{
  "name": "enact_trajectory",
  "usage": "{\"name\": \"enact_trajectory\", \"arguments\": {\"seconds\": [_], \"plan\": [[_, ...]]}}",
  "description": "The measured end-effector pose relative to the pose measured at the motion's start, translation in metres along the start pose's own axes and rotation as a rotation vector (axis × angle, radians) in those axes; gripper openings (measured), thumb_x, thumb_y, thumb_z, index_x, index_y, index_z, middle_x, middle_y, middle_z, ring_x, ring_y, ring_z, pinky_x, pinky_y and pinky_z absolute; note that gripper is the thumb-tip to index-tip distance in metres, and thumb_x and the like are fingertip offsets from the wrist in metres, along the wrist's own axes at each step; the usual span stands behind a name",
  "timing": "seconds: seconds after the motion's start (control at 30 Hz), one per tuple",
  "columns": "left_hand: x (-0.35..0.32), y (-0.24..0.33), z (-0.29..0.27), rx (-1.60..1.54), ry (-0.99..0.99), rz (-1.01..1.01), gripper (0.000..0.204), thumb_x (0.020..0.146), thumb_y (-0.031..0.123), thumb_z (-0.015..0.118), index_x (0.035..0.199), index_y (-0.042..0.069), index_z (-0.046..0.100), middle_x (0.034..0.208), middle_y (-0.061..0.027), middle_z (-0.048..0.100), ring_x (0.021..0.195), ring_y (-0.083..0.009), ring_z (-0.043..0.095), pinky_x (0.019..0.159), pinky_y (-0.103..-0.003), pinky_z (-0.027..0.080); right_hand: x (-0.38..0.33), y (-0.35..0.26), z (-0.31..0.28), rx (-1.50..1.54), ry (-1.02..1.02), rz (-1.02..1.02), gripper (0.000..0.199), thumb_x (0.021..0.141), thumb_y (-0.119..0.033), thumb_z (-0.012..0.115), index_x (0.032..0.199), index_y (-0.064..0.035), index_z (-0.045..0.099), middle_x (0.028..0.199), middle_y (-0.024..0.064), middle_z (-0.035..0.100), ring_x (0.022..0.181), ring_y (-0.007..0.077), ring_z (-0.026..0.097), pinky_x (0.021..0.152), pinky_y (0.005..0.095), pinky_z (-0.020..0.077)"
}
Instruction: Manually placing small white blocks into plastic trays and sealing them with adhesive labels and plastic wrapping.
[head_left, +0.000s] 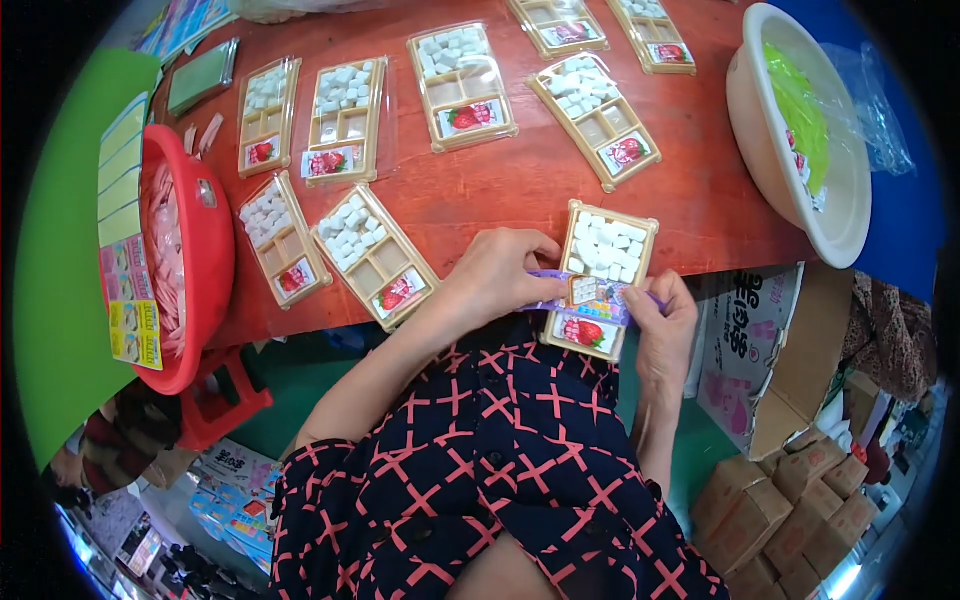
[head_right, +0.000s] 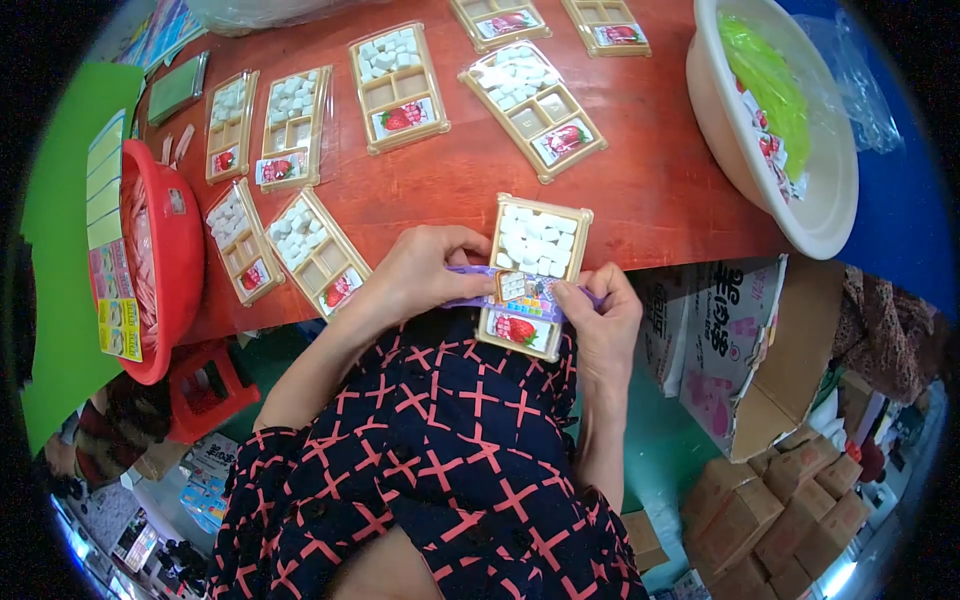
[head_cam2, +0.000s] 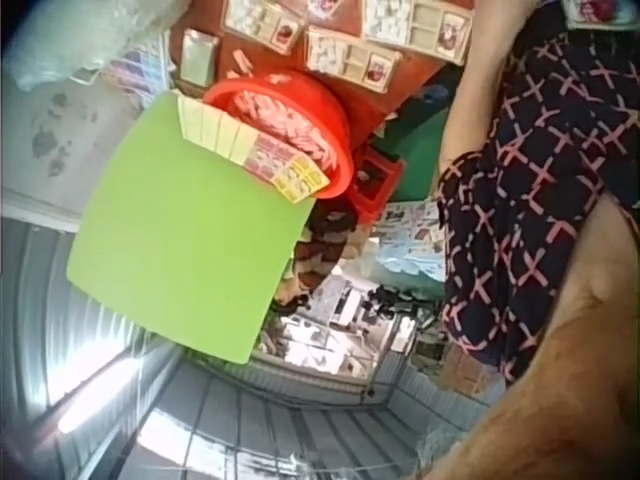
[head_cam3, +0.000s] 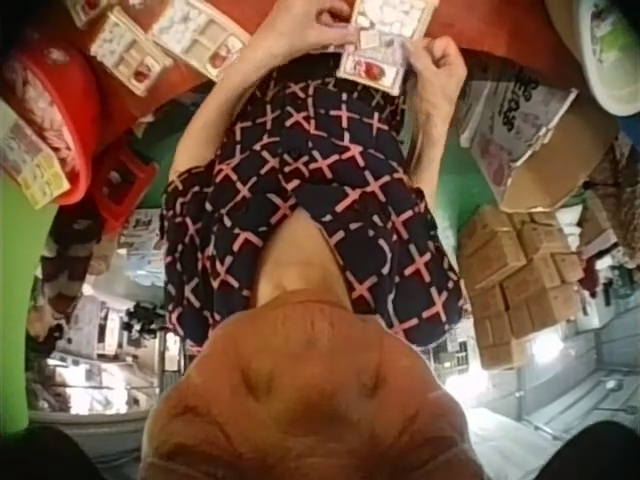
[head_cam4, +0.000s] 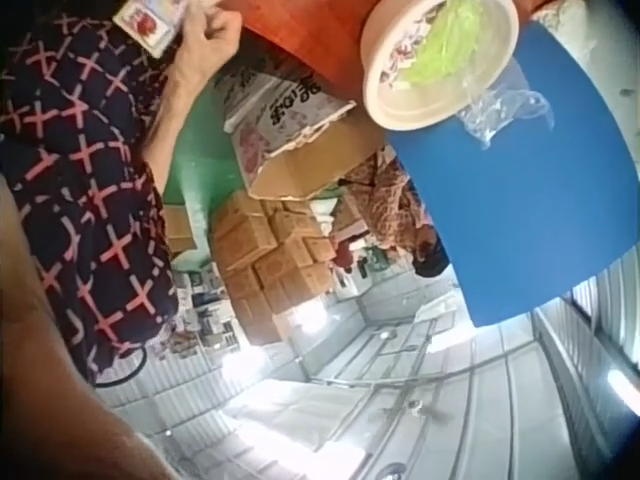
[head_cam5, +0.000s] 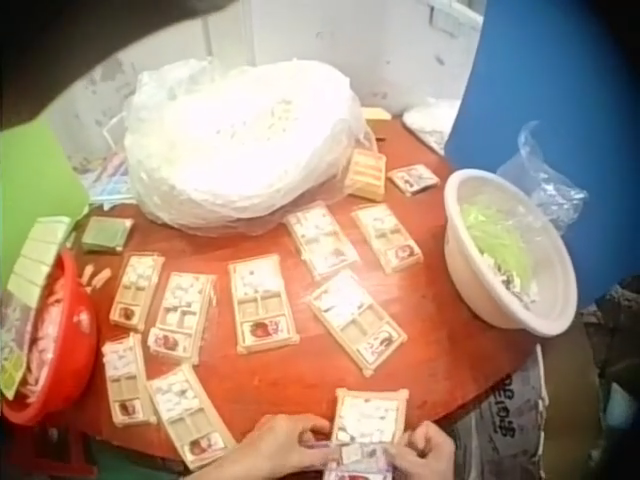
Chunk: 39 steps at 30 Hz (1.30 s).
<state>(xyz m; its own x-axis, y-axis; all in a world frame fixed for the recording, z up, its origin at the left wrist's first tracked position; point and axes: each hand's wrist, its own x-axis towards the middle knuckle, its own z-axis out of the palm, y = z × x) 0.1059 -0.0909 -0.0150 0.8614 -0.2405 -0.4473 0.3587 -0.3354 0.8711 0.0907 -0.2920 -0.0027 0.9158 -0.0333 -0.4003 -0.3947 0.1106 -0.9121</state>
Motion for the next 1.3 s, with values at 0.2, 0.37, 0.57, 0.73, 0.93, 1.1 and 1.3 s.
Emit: {"name": "enact_trajectory", "arguments": {"seconds": [0.2, 0.37, 0.57, 0.73, 0.93, 1.1, 1.3], "plan": [[-0.010, 0.009, -0.011, -0.390, -0.191, 0.243, 0.027, 0.063, 0.010, 0.076, 0.086, 0.000, 0.065, 0.127, -0.0117, 0.039, 0.108, -0.0164, 0.046, 0.088, -0.028, 0.038, 0.017, -0.035, -0.008, 0.069, -0.311, -0.102, 0.039, 0.066, -0.004, 0.070, 0.067, -0.0132, 0.032, 0.063, -0.0022, 0.046, 0.060, 0.0034, 0.041, 0.057, 0.0176, 0.0333], [-0.027, 0.027, -0.014, -0.545, -0.188, 0.201, 0.035, 0.066, 0.003, 0.071, 0.099, -0.002, 0.062, 0.104, -0.0068, 0.061, 0.097, -0.0130, 0.055, 0.085, -0.027, 0.044, 0.032, -0.047, 0.003, 0.084, -0.435, -0.050, 0.038, 0.061, -0.008, 0.075, 0.070, -0.0112, 0.038, 0.073, 0.0016, 0.051, 0.065, 0.0048, 0.043, 0.061, 0.0191, 0.0346], [-0.031, 0.026, -0.009, -0.454, 0.042, 0.346, 0.036, 0.066, 0.000, 0.069, 0.102, -0.001, 0.061, 0.100, -0.0053, 0.063, 0.094, -0.0124, 0.057, 0.085, -0.028, 0.043, 0.035, -0.053, 0.027, -0.726, 0.227, -0.891, 0.056, 0.055, -0.019, 0.079, 0.099, 0.0010, 0.050, 0.124, 0.0136, 0.042, 0.096, 0.0217, 0.048, 0.085, 0.0305, 0.0380], [-0.031, 0.034, -0.001, -0.454, 0.145, 0.314, 0.032, 0.067, 0.002, 0.069, 0.098, -0.002, 0.062, 0.092, -0.0042, 0.064, 0.089, -0.0112, 0.057, 0.077, -0.024, 0.046, 0.021, -0.039, 0.034, -0.722, 0.082, -0.867, 0.038, 0.072, -0.004, 0.066, 0.106, 0.0025, 0.050, 0.094, 0.0120, 0.057, 0.082, 0.0210, 0.056, 0.076, 0.0282, 0.0435], [-0.035, 0.044, -0.015, -0.088, 0.209, 0.532, 0.022, 0.066, -0.003, 0.068, 0.087, -0.002, 0.062, 0.088, -0.0086, 0.061, 0.078, -0.0146, 0.060, 0.066, -0.024, 0.049, 0.025, -0.024, 0.041, 0.017, -0.233, -0.273, 0.024, 0.079, 0.002, 0.053, 0.104, 0.0021, 0.052, 0.091, 0.0040, 0.058, 0.077, 0.0098, 0.056, 0.068, 0.0224, 0.0460], [-0.042, 0.040, -0.012, 0.099, 0.277, 0.698, 0.023, 0.065, -0.007, 0.065, 0.085, 0.000, 0.059, 0.076, -0.0099, 0.054, 0.067, -0.0220, 0.058, 0.058, -0.030, 0.048, 0.052, -0.011, 0.040, 0.383, -0.479, -0.410, 0.014, 0.080, -0.017, 0.056, 0.075, -0.0070, 0.048, 0.060, 0.0027, 0.045, 0.055, 0.0152, 0.041, 0.073, 0.0333, 0.0386], [-0.053, 0.053, -0.002, -0.245, 0.303, 0.567, 0.028, 0.067, -0.010, 0.065, 0.093, -0.002, 0.057, 0.076, -0.0072, 0.060, 0.069, -0.0146, 0.060, 0.061, -0.023, 0.048, 0.071, 0.014, 0.040, 0.857, -1.019, -0.424, 0.012, 0.084, -0.016, 0.057, 0.080, -0.0064, 0.052, 0.058, 0.0058, 0.051, 0.055, 0.0163, 0.048, 0.067, 0.0334, 0.0400]]}}
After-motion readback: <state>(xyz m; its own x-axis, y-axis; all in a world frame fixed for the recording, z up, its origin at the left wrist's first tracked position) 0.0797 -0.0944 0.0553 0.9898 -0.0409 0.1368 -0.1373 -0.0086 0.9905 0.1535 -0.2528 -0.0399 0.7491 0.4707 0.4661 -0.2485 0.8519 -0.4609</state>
